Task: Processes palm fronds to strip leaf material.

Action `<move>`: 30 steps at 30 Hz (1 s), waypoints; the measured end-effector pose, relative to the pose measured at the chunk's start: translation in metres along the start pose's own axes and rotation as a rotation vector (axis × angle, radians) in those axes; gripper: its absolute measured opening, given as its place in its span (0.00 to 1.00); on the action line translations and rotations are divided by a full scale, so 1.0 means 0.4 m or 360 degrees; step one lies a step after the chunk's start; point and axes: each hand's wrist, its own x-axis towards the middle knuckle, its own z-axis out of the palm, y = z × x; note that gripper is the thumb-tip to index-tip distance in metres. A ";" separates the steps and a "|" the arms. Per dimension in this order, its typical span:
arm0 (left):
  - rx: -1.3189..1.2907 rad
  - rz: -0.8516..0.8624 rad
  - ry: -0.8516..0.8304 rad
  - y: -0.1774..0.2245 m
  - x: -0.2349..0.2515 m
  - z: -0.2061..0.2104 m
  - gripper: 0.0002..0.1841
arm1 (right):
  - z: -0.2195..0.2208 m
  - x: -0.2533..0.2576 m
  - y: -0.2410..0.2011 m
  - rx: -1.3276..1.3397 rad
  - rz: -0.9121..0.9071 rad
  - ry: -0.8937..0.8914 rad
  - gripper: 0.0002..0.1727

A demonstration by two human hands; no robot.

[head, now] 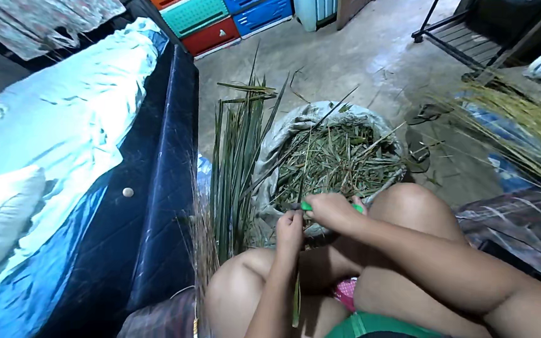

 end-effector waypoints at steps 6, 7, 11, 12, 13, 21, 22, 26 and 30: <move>0.0040 -0.0012 -0.0049 0.018 -0.004 0.005 0.21 | -0.073 0.104 0.069 0.0077 0.0419 0.0314 0.20; 0.0027 -0.0014 -0.0051 0.016 -0.003 0.005 0.20 | -0.074 0.100 0.070 0.0123 0.0403 0.0285 0.20; 0.0073 -0.0051 -0.0018 0.001 0.005 -0.002 0.20 | -0.013 0.024 0.022 0.0232 0.0051 -0.0086 0.22; 0.0100 -0.0076 0.0000 0.000 0.007 -0.004 0.20 | 0.005 0.007 0.008 0.0206 -0.0010 -0.0148 0.22; 0.0117 -0.0111 0.0002 0.001 0.007 -0.006 0.20 | 0.017 -0.003 -0.004 0.0163 -0.0030 -0.0173 0.21; 0.0137 -0.0083 -0.0068 0.033 -0.015 -0.009 0.19 | -0.082 0.106 0.092 0.0212 0.0450 0.0298 0.21; 0.0145 -0.0075 -0.0063 0.031 -0.014 -0.010 0.19 | -0.083 0.093 0.082 0.0255 0.0389 0.0246 0.21; 0.0199 -0.0060 -0.0043 0.012 -0.002 -0.015 0.19 | 0.003 0.019 0.025 0.0331 -0.0004 -0.0204 0.21; 0.0292 -0.0091 -0.0068 0.016 -0.003 -0.012 0.20 | 0.017 0.021 0.006 0.0036 0.0098 -0.0092 0.20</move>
